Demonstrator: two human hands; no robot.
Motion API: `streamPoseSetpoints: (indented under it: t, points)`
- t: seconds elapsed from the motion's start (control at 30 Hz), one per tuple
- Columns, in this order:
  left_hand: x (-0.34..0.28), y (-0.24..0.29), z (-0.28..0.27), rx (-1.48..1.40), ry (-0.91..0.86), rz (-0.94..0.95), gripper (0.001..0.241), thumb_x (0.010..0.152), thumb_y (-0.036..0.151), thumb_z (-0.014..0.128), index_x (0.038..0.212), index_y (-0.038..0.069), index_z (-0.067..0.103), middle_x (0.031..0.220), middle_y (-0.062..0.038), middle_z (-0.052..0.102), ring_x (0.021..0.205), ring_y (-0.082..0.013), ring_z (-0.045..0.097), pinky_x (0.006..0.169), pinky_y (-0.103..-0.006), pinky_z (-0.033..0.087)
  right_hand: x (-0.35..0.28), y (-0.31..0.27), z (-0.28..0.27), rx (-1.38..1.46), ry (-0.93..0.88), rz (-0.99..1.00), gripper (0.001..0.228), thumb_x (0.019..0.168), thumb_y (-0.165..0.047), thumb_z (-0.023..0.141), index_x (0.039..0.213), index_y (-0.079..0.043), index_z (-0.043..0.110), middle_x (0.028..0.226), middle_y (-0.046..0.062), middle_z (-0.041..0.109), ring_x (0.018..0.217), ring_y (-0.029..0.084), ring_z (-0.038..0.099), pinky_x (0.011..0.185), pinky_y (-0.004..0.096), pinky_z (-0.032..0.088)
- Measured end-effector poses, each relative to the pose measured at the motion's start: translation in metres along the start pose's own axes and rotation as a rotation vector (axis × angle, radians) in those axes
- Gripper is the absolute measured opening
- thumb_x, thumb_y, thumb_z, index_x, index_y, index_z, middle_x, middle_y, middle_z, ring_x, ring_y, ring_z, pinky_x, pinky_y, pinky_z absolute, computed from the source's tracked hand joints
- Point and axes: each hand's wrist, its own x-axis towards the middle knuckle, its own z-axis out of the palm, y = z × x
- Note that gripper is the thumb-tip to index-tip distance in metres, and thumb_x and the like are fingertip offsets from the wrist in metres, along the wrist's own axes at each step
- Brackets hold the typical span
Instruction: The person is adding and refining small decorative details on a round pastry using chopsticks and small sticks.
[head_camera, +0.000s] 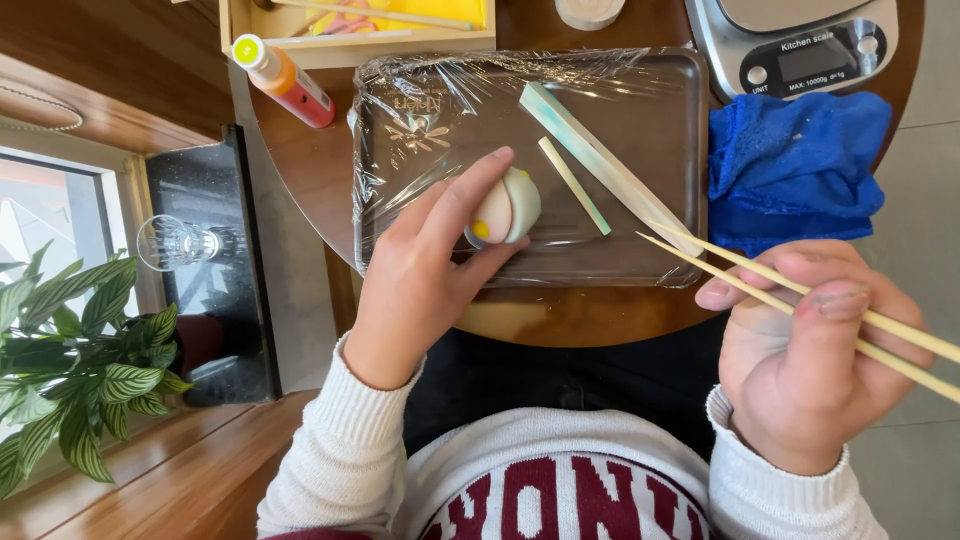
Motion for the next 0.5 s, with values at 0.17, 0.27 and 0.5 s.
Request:
streamPoseSetpoints:
  t: [0.17,0.27,0.5]
  points:
    - [-0.003,-0.002,-0.001,-0.106,0.041,0.024,0.07,0.095,0.02,0.088,0.148,0.005,0.046,0.147,-0.017,0.06,0.136,-0.0323,0.062,0.122,-0.0419,0.049,0.002,0.005,-0.004,-0.015,-0.035,-0.01,0.014,0.117,-0.02,0.049,0.116,-0.006,0.05,0.11,0.02,0.056,0.073,0.033,0.062,0.065,0.043,0.066]
    - [-0.006,-0.011,-0.005,-0.156,-0.002,0.009,0.073,0.094,0.023,0.088,0.15,0.005,0.044,0.147,-0.014,0.059,0.135,-0.0311,0.062,0.12,-0.0423,0.049,0.005,0.003,-0.002,-0.051,-0.023,0.031,0.028,0.117,-0.028,0.05,0.114,0.0,0.053,0.105,0.02,0.053,0.074,0.03,0.061,0.066,0.041,0.065]
    - [0.002,-0.018,-0.034,-0.237,-0.142,0.0,0.08,0.092,0.007,0.088,0.155,0.006,0.038,0.161,-0.016,0.046,0.153,-0.0335,0.046,0.108,-0.037,0.06,0.007,0.006,-0.007,-0.043,-0.039,0.031,0.021,0.117,-0.028,0.052,0.115,-0.008,0.053,0.106,0.018,0.054,0.072,0.03,0.061,0.066,0.042,0.065]
